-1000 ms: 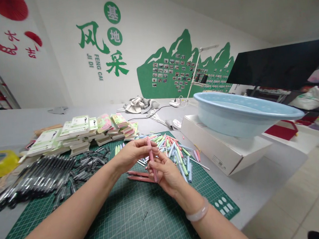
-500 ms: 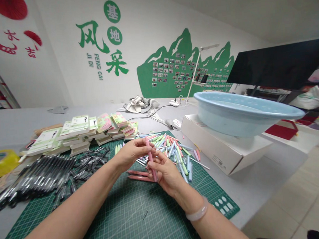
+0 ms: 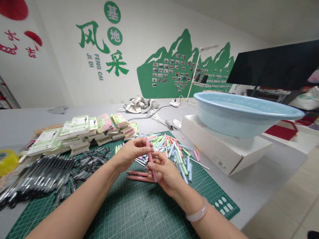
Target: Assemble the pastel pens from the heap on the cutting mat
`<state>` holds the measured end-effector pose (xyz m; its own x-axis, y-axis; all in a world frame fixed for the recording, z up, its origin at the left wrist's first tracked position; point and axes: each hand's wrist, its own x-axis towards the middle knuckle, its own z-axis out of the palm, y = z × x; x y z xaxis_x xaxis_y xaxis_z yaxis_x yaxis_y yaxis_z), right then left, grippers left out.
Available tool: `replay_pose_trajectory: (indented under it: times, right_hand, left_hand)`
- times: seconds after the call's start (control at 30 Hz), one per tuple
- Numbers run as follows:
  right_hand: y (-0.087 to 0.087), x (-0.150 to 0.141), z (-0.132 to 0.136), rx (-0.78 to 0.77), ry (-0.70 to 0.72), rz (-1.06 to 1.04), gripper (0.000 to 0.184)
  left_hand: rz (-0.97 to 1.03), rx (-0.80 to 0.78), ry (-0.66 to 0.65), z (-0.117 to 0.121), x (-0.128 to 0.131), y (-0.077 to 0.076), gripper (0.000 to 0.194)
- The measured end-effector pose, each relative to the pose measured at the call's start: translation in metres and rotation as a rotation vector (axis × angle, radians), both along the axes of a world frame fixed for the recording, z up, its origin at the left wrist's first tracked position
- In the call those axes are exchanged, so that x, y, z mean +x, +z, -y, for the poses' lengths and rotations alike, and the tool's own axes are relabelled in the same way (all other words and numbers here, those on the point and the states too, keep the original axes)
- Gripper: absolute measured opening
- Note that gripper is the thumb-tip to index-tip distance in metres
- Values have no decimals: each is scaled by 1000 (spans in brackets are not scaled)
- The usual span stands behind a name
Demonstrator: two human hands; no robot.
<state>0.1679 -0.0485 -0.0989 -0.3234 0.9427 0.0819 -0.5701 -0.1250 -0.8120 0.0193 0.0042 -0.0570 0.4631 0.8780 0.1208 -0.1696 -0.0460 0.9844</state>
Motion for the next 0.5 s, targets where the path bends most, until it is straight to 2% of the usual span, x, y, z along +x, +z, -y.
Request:
replay_pose_trajectory:
  times: [0.1,0.27,0.33,0.5]
  right_hand:
    - [0,-1,1,9,15,12,30]
    - [0,-1,1,-17,2,12,31]
    - [1,-1,1,-19,-4,9,35]
    - [3,0,2,-8,6,6,41]
  left_hand:
    - [22,41,40,1,3,0,18]
    - [19,-78,-101,3,-2,9,37]
    - [2,-95,-119,3,-4,10,36]
    - [-21,-53,-72,1,-4,7,30]
